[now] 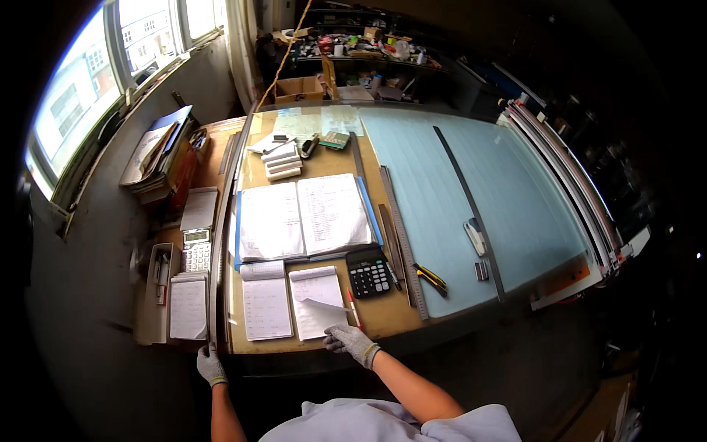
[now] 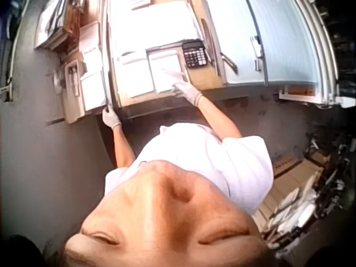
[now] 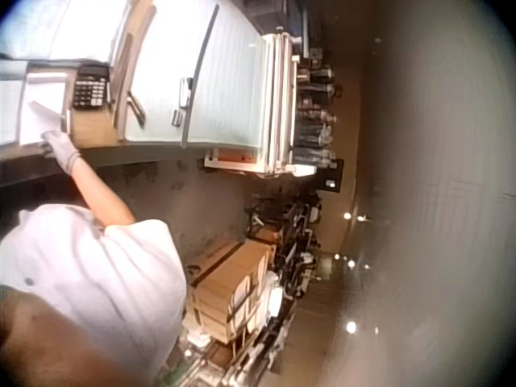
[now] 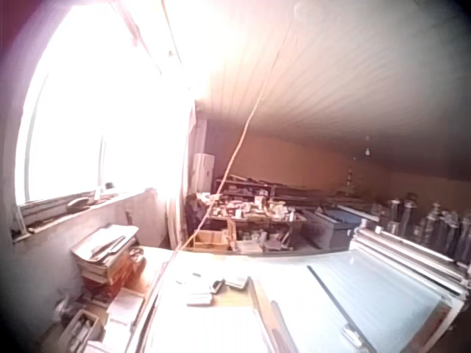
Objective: The person walks through a warehouse, picks up a box from a pallet, and uses a box cutter to open it. They remove a large roll of material wrapped in plastic and some white foam packaging pieces from the box.
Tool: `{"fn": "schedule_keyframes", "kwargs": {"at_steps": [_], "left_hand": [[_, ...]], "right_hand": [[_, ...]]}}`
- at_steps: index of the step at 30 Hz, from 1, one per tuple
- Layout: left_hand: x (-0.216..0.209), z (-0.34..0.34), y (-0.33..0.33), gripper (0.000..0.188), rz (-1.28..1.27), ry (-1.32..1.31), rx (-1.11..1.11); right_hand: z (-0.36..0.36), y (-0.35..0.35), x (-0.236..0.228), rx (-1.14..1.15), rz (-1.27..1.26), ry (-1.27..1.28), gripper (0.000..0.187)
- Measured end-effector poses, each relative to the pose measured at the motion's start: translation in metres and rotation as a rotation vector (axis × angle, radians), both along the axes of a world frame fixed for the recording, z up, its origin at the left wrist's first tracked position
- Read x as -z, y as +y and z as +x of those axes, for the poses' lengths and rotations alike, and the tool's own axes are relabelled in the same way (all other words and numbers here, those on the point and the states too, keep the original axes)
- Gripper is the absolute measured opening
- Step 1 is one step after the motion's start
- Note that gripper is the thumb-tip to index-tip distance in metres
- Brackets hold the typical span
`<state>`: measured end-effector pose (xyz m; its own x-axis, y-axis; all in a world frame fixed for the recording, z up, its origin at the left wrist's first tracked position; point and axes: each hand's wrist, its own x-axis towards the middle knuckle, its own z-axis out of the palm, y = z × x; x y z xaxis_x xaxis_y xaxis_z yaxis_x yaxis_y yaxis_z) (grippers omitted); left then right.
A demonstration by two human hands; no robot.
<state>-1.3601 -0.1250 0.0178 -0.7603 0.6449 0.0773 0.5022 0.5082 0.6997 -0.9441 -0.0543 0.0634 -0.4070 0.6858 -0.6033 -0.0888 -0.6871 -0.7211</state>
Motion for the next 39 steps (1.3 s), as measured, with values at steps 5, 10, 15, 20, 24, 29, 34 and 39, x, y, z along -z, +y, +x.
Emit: {"fn": "schedule_keyframes", "kwargs": {"at_steps": [5,10,15,20,24,29,34,39], "left_hand": [[0.029,0.018,-0.006,0.044,-0.214,0.262,-0.097],[0.081,0.001,-0.026,0.042,-0.268,0.114,-0.092],[0.064,0.063,-0.008,0.050,-0.295,0.406,-0.417],[0.042,0.181,0.028,0.053,-0.006,0.763,0.124],[0.027,0.274,0.028,0.061,-0.098,0.638,0.252],[0.031,0.309,0.035,0.071,-0.163,0.629,0.297],[0.021,0.318,0.040,0.069,-0.204,0.610,0.285],[0.028,0.318,0.040,0.063,-0.183,0.634,0.279]], "right_hand": [[0.123,-0.038,0.010,0.347,0.058,-0.154,0.028],[0.246,-0.030,0.010,0.706,0.186,-0.373,0.023],[0.385,0.041,0.059,0.793,0.603,-1.401,0.046],[0.479,0.122,0.056,0.519,0.363,-1.460,0.096],[0.495,0.193,0.064,0.182,0.389,-1.503,0.098],[0.492,0.190,0.107,0.214,0.687,-1.515,0.064],[0.412,0.182,0.094,0.240,0.688,-1.549,0.059],[0.332,0.196,0.080,0.282,0.837,-1.352,0.057]]}}
